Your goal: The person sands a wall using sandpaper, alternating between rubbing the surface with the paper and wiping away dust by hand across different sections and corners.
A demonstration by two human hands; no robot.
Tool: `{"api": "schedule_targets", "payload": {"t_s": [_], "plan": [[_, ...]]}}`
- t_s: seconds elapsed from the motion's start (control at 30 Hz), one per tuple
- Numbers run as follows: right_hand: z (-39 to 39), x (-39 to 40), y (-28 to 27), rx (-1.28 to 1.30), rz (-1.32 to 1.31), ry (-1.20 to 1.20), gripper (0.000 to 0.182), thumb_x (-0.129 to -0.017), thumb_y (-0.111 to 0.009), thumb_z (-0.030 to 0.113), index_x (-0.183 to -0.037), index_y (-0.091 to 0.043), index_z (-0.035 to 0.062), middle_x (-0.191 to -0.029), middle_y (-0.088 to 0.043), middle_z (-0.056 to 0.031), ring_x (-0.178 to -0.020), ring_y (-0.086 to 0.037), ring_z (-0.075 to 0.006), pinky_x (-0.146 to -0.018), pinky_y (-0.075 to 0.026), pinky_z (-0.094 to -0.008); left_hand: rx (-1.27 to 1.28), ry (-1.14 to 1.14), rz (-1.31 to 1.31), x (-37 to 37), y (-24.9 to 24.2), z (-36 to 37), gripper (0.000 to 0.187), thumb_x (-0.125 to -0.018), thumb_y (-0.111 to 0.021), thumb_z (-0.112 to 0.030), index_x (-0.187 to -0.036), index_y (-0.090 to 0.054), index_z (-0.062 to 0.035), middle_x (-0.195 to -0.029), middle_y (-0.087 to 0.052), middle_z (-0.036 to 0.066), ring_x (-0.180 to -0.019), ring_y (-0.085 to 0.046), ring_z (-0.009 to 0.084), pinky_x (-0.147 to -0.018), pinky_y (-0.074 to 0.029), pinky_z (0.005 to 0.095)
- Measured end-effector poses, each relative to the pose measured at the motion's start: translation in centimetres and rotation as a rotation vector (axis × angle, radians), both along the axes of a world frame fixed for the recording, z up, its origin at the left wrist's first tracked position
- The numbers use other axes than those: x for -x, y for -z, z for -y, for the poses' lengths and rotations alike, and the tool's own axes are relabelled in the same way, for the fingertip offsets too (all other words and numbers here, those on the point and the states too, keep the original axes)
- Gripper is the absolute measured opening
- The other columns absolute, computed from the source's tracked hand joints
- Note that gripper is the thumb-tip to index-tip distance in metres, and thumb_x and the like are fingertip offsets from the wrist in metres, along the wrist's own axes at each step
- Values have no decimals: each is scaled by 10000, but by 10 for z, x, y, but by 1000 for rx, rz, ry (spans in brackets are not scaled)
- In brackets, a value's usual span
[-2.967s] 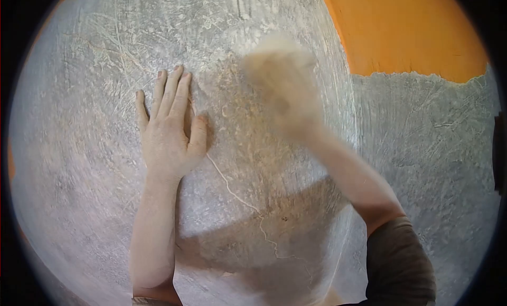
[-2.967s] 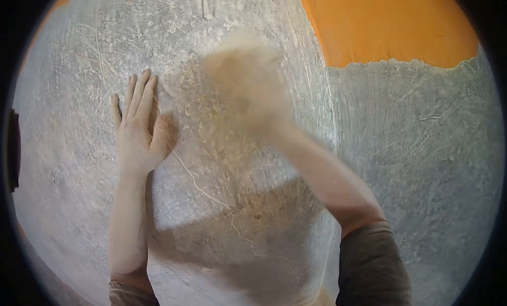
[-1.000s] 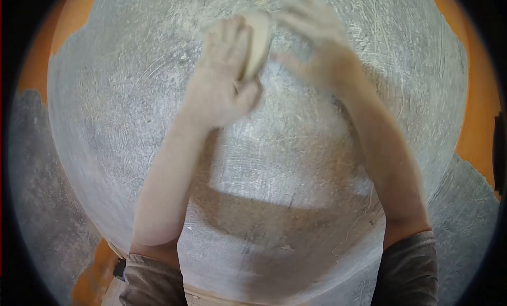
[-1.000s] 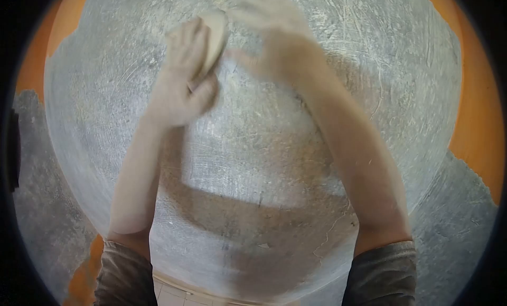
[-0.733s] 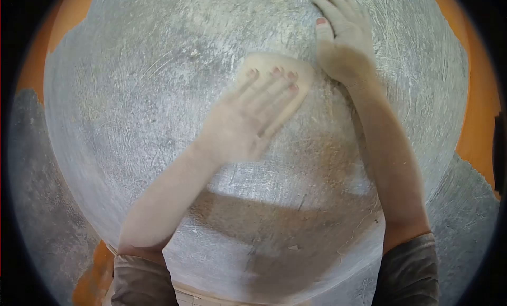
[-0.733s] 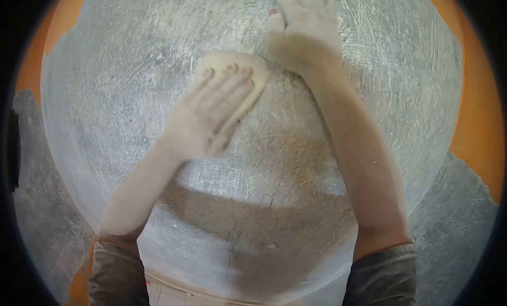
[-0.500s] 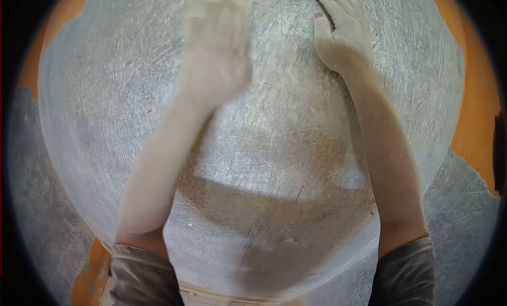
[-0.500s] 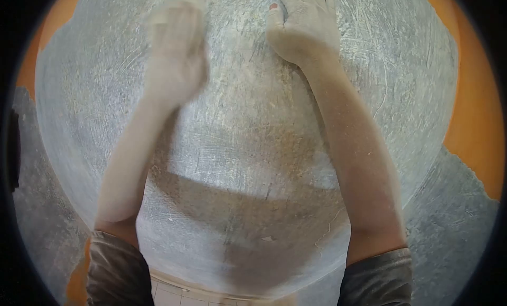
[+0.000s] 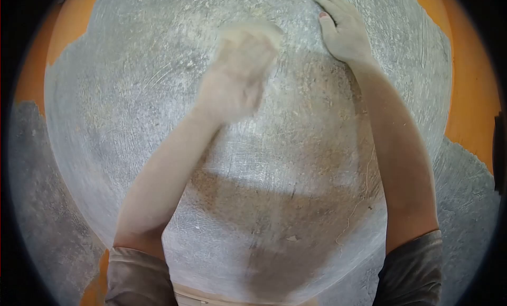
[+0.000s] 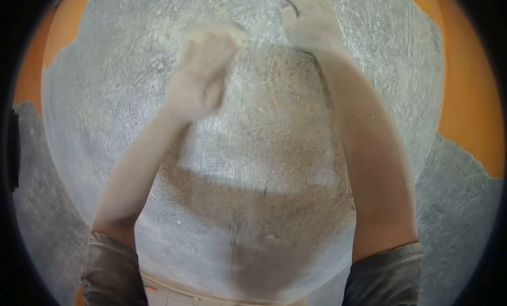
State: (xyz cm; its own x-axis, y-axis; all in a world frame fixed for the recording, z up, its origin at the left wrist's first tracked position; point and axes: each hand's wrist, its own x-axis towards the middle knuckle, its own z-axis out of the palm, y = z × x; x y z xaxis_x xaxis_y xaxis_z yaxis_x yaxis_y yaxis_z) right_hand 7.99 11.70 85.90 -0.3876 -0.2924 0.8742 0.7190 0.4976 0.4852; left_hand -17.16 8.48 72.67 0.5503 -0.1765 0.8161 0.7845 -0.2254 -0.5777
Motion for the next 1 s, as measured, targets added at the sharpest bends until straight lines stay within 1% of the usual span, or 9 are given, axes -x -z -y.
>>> {"api": "schedule_targets", "payload": {"t_s": [0.1,0.13,0.27,0.37,0.47,0.57,0.8,0.9,1.0], "plan": [[4,-2,1,-36,-109,69,540,-851,-541,210,-1361,-586,39,-1489,-502,-201,-1426,-399,-368,-1181,-316,-509,-99,6,786,16,-43,-40,474,-982,-322,-190,-1384,-514,-27,-1482,-472,221,-1446,-342,398,-1212,-242,590],[5,-1,2,-60,-133,94,532,-845,-546,224,-1343,-596,42,-1497,-491,-202,-1427,-393,-381,-1176,-318,-535,228,-298,869,-10,-53,-3,557,-1001,-284,-235,-1522,-430,-100,-1619,-351,174,-1531,-231,371,-1243,-166,562],[-9,-9,-10,-49,-173,197,517,-1003,-436,284,-1509,-483,191,-1609,-396,-56,-1522,-276,-249,-1264,-185,-432,11,-89,-7,-22,-43,-21,534,-996,-296,-259,-1484,-455,-110,-1581,-406,133,-1515,-284,313,-1252,-167,540],[-19,-20,-19,-19,-255,243,544,-1006,-389,278,-1541,-433,185,-1621,-372,-66,-1525,-266,-261,-1270,-153,-435,468,-333,388,-10,-85,35,537,-973,-347,-242,-1455,-451,-30,-1562,-437,123,-1526,-263,330,-1268,-152,537],[-16,-18,-15,24,-335,346,564,-989,-426,284,-1542,-421,173,-1630,-351,-68,-1530,-254,-258,-1269,-156,-450,283,-368,698,-11,-86,10,594,-987,-335,-243,-1562,-366,-96,-1638,-335,92,-1546,-228,254,-1268,-165,531],[2,-8,7,52,-293,360,602,-975,-453,313,-1556,-388,170,-1645,-316,-64,-1539,-231,-253,-1274,-142,-470,-111,-68,-256,-16,-33,-27,580,-985,-335,-239,-1544,-396,-94,-1620,-364,122,-1541,-242,271,-1263,-176,533],[5,-1,16,72,-264,405,611,-982,-394,304,-1577,-351,170,-1658,-290,-55,-1544,-218,-249,-1278,-119,-463,177,-312,812,-24,-67,3,577,-1005,-259,-272,-1550,-406,-154,-1627,-363,56,-1532,-262,288,-1280,-152,475],[7,-1,14,96,-244,390,610,-979,-391,298,-1575,-356,172,-1655,-297,-56,-1544,-218,-250,-1279,-118,-460,115,-180,-62,-41,-38,-4,584,-995,-263,-240,-1554,-399,-140,-1631,-351,92,-1543,-233,286,-1274,-164,484],[7,-5,14,107,-231,372,609,-979,-391,297,-1575,-357,177,-1654,-299,-55,-1545,-216,-249,-1281,-116,-450,130,-210,284,-18,-64,-3,593,-985,-276,-219,-1557,-383,-108,-1636,-334,124,-1545,-225,293,-1275,-155,482]]}}
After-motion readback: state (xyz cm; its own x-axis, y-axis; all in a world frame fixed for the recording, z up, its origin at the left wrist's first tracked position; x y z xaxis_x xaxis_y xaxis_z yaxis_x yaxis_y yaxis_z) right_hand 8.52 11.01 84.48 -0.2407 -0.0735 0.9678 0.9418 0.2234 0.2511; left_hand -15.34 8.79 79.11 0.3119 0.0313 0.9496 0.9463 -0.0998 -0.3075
